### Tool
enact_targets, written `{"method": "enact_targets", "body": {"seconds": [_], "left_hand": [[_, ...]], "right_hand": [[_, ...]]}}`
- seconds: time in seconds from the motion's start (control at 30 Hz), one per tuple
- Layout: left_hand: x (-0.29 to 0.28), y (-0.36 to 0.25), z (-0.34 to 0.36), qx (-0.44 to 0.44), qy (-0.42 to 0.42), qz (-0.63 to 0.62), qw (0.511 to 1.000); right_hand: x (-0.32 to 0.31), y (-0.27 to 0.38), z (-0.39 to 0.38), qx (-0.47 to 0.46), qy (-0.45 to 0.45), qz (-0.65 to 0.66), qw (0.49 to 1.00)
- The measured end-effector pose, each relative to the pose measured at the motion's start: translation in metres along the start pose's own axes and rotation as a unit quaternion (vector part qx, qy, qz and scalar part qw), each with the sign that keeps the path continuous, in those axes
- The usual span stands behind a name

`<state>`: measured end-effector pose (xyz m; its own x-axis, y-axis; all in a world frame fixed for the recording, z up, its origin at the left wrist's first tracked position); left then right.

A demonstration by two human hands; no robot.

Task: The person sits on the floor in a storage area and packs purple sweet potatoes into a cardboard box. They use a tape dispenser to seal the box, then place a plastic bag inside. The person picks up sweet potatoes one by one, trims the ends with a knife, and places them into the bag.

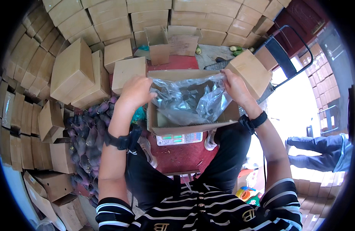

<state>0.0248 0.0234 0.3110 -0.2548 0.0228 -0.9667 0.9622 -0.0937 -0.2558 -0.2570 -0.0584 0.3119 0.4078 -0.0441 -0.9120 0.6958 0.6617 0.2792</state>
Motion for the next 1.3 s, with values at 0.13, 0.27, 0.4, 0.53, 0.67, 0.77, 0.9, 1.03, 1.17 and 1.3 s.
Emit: {"method": "enact_targets", "body": {"seconds": [0.13,0.27,0.4,0.53,0.67,0.77,0.9,1.03,1.17,1.3], "left_hand": [[0.003,-0.067,0.011,0.116,-0.014,0.015,0.993],[0.048,-0.136,0.046,0.197,0.162,-0.117,0.960],[0.109,-0.165,0.076,0.209,0.231,-0.182,0.933],[0.145,-0.168,0.089,0.150,0.257,-0.091,0.950],[0.163,-0.152,0.087,0.127,0.294,-0.036,0.947],[0.162,-0.151,0.071,0.129,0.349,-0.011,0.928],[0.111,-0.125,0.044,0.084,0.404,0.008,0.911],[0.081,-0.064,0.011,0.131,0.385,0.070,0.911],[0.088,-0.040,-0.012,0.195,0.289,0.088,0.933],[0.130,-0.042,-0.017,0.158,0.346,0.093,0.920]], "right_hand": [[-0.006,-0.009,-0.010,0.046,0.001,0.057,0.997],[0.005,-0.009,-0.022,0.162,0.041,0.383,0.909],[0.008,0.005,-0.025,0.173,0.025,0.584,0.793],[0.002,-0.022,-0.052,0.209,0.074,0.435,0.873],[0.004,-0.037,-0.067,0.217,0.171,0.394,0.877],[0.003,-0.040,-0.059,0.222,0.059,0.647,0.727],[0.008,-0.065,-0.056,0.276,-0.095,0.764,0.576],[0.010,-0.074,-0.048,0.249,-0.135,0.872,0.399],[0.010,-0.075,-0.042,0.243,-0.130,0.859,0.432],[0.010,-0.053,-0.040,0.194,-0.021,0.605,0.772]]}}
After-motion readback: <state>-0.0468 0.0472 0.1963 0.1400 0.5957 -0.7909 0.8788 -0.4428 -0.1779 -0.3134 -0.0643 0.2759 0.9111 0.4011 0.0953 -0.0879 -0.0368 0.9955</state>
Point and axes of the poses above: each hand's wrist, its own z-axis towards the middle knuckle, its own x-axis out of the palm, y = z × x, the point moved 8 cm from there along z, towards the middle knuckle, and after that the axes turned 7 degrees about -x, right-handed, at the moved point
